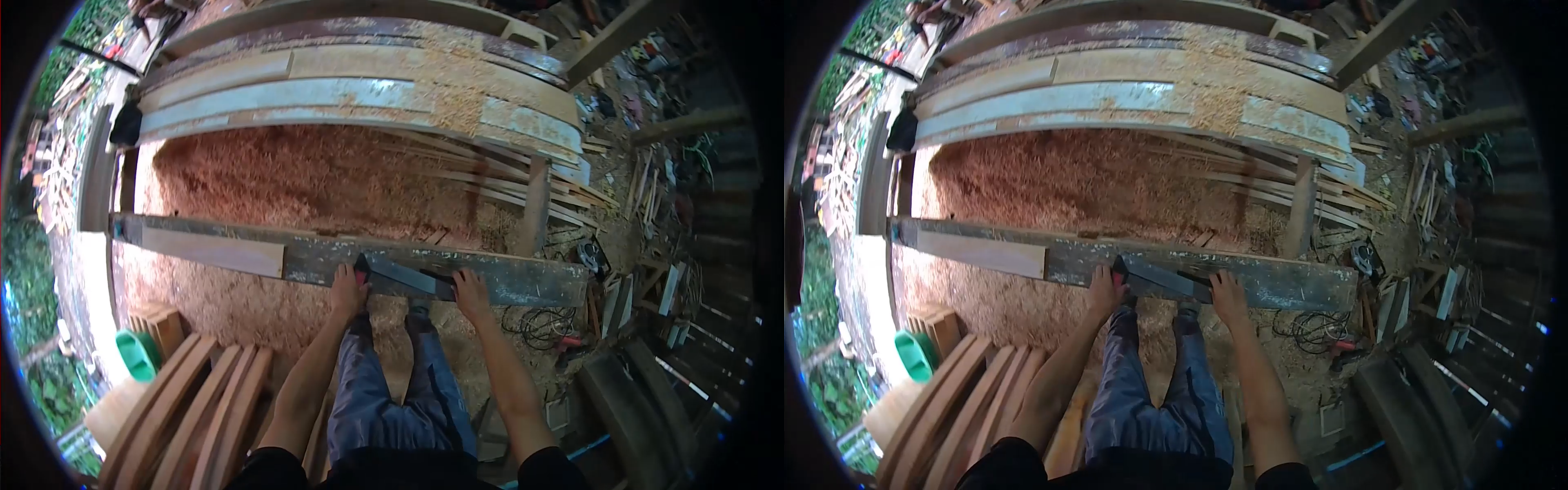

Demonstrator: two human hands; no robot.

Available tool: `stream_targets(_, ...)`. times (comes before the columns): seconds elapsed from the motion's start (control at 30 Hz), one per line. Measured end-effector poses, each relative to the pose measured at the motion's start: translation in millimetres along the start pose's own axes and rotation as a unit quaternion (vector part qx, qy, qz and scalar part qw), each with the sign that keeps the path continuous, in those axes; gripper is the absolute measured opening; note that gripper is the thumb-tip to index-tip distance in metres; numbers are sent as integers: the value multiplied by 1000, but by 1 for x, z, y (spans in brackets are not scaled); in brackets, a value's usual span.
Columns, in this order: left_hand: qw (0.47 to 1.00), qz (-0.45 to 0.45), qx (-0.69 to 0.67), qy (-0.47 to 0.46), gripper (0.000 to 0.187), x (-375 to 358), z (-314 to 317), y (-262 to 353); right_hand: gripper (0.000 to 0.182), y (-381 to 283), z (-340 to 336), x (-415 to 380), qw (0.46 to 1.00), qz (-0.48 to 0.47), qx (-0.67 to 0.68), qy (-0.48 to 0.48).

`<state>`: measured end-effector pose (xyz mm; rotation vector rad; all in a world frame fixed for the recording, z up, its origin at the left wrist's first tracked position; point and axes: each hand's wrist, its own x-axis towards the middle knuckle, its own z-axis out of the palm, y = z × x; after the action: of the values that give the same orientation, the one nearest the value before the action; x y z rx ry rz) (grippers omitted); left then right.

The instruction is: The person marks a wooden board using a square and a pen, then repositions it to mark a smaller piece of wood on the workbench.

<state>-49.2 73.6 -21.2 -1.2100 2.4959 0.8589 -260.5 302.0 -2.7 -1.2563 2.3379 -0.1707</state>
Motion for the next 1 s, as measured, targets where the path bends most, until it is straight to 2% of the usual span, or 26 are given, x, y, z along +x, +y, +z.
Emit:
stream_targets(0.17, 999, -40, -10, 2, 61, -6, -3, 8, 26, 12, 15, 10, 997, -17, -37, -70)
stream_targets(0.23, 999, -14, 0, 34, 51, -8, -7, 12, 25, 8, 13, 12, 998, 10, 50, -22)
stream_targets(0.27, 999, -19, -6, 42, 51, -7, -10, 16, 25, 6, 10, 13, 999, 1, 44, -21)
stream_targets(0.33, 994, -38, 26, -96, 49, -11, -27, 21, 27, -7, 1, 14, 968, 110, 207, -89)
stream_targets(0.37, 995, -52, 23, -83, 49, -17, -28, 18, 27, -12, -4, 13, 970, 91, 205, -92)
stream_targets(0.4, 997, -34, 45, -51, 48, -22, -20, 10, 27, -11, -8, 11, 921, 118, 354, -107)
stream_targets(0.43, 997, -14, 69, -17, 48, -27, -14, 1, 28, -10, -14, 13, 849, 143, 494, -123)
stream_targets(0.5, 994, 6, 113, 6, 45, -44, 0, -15, 23, -16, -57, 16, 690, 256, 637, -231)
stream_targets(0.57, 985, 72, 154, 0, 42, -68, -11, -24, 13, -17, -77, 20, 581, 218, 731, -284)
stream_targets(0.6, 994, 42, 84, -58, 41, -80, -36, -18, 13, -22, -93, 25, 587, 204, 728, -289)
stream_targets(0.63, 993, 15, 10, -119, 41, -96, -56, -13, 12, -25, -110, 27, 553, 190, 754, -300)
stream_targets(0.67, 994, 11, 8, -107, 41, -109, -63, -19, 12, -30, -125, 28, 517, 178, 777, -311)
stream_targets(0.73, 986, 93, -111, -77, 36, -131, -77, -36, 17, -49, -129, 39, 540, 146, 770, -308)
stream_targets(0.77, 987, 92, -110, -66, 36, -139, -87, -42, 19, -72, -130, 38, 676, 141, 662, -290)
stream_targets(0.8, 965, 25, -242, -97, 34, -151, -107, -41, 21, -100, -132, 34, 792, 133, 537, -259)
stream_targets(0.83, 920, -38, -369, -125, 31, -158, -126, -43, 31, -125, -121, 32, 806, 104, 516, -270)
stream_targets(0.87, 922, -31, -369, -116, 31, -161, -137, -49, 32, -160, -114, 29, 809, 83, 513, -275)
stream_targets(0.9, 880, -39, -464, -97, 30, -167, -145, -54, 35, -194, -106, 22, 811, 66, 509, -280)
stream_targets(0.93, 827, -46, -555, -77, 30, -170, -151, -61, 37, -221, -92, 23, 776, 65, 548, -305)
stream_targets(0.97, 814, -18, -572, -98, 30, -168, -155, -77, 40, -243, -77, 26, 738, 65, 584, -331)
stream_targets(1.0, 813, -11, -575, -90, 30, -169, -166, -89, 40, -266, -68, 29, 744, 58, 579, -329)
